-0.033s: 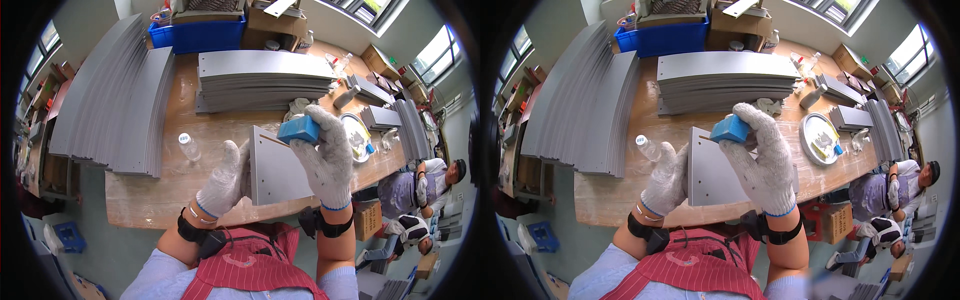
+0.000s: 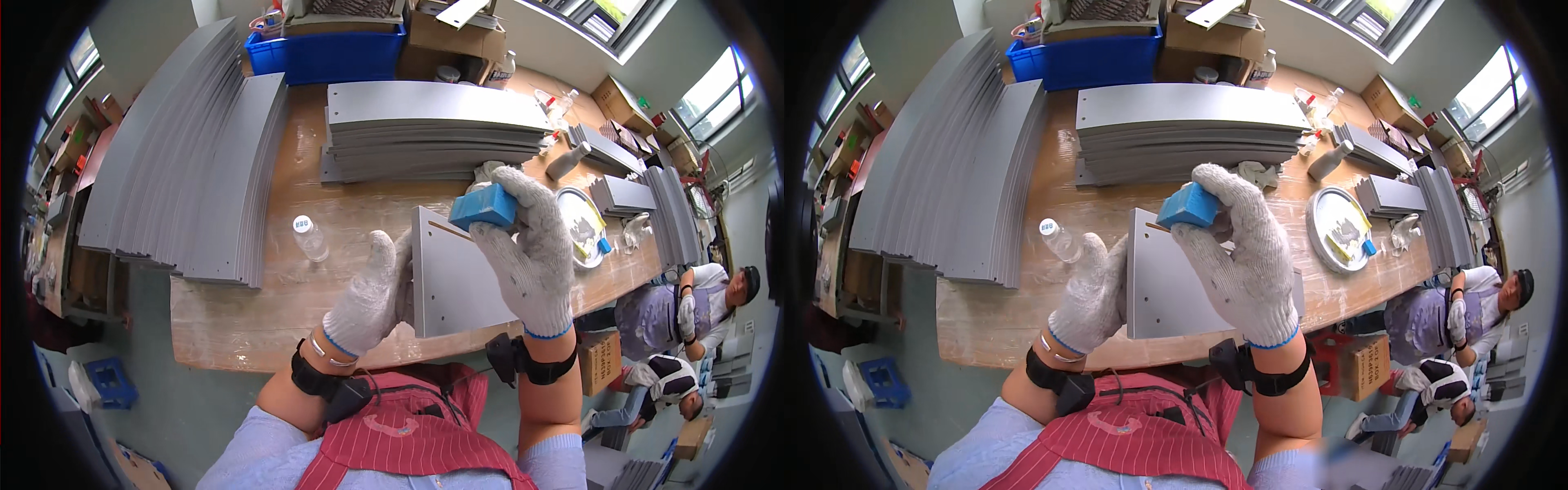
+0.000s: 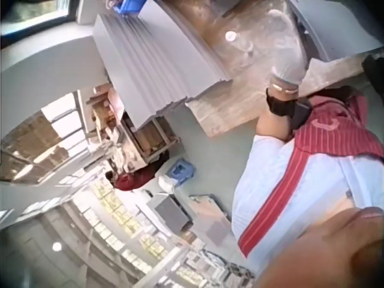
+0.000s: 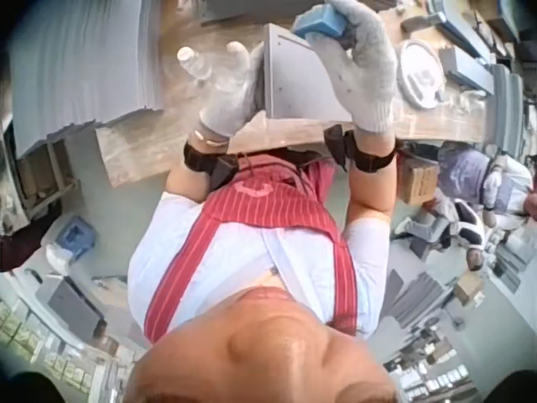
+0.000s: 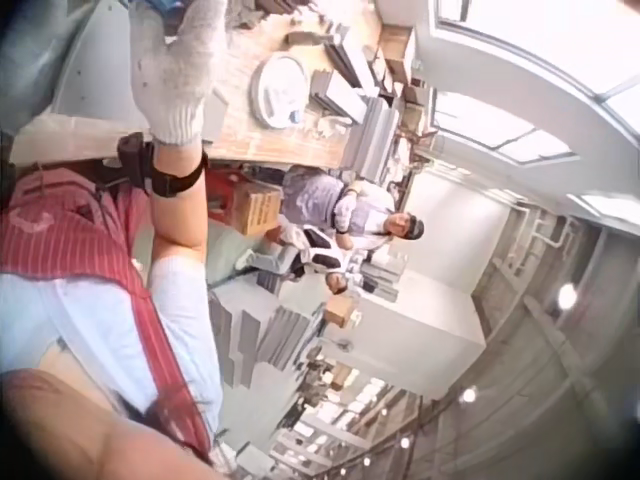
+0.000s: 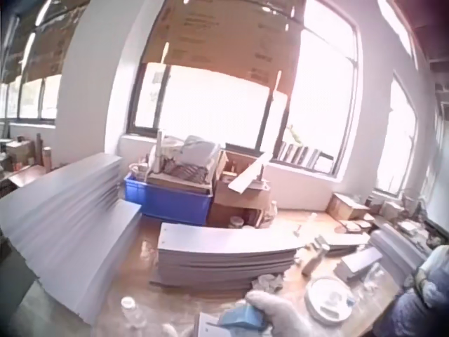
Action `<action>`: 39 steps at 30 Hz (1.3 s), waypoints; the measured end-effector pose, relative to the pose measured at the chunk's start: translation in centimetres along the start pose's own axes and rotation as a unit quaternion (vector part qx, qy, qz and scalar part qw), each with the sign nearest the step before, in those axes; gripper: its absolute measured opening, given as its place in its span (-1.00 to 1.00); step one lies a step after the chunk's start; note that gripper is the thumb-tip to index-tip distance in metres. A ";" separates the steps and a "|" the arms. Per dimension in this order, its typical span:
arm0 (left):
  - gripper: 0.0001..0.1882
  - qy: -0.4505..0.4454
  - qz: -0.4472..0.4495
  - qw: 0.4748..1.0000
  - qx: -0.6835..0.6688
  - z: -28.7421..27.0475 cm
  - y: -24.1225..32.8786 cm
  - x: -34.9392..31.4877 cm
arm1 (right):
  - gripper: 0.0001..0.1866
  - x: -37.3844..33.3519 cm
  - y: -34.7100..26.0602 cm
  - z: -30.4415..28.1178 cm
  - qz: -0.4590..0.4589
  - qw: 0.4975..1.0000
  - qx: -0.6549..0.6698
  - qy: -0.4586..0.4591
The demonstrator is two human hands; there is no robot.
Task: The person deburrs and cleans gray metal panels on a workbench. They use a small metal scraper to remove burrs from edges and corners, then wipe the panels with a cloth. The person also uses a blue sanding block to smooth edges and corners, flipping the panel to work on both sides. Finished panels are stacked on the left side of the table.
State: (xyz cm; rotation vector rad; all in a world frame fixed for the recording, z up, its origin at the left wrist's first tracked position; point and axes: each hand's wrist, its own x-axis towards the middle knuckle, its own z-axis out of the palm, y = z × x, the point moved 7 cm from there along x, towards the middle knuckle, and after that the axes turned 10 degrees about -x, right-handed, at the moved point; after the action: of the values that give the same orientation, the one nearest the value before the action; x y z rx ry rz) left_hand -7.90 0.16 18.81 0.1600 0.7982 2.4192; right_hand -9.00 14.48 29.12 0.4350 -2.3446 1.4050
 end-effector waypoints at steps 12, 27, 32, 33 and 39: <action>0.09 -0.001 -0.012 1.000 0.023 -1.2 -0.3 0.6 | -0.52 3.9 0.3 3.6 -0.075 0.985 -0.135 -0.081; -0.06 -0.003 0.016 1.000 0.018 -1.6 0.3 0.8 | -0.52 3.7 -0.7 3.9 -0.104 0.976 -0.186 -0.050; 0.08 -0.016 -0.006 1.000 0.024 -1.7 0.1 1.2 | -0.52 3.0 -0.6 4.3 -0.112 0.974 -0.189 -0.055; 0.07 -0.017 -0.001 1.000 0.024 -1.7 0.1 1.2 | -0.53 2.6 -0.9 4.3 -0.120 0.973 -0.190 -0.055; 0.00 -0.025 -0.014 1.000 0.010 -1.6 0.4 1.1 | -0.54 -1.2 -2.7 3.9 -0.109 0.964 -0.222 -0.099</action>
State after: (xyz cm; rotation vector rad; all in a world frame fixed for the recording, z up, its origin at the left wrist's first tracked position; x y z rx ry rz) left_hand -9.46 -0.36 17.67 0.2145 0.7967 2.3722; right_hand -7.32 9.91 28.97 0.6992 -2.5771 0.7343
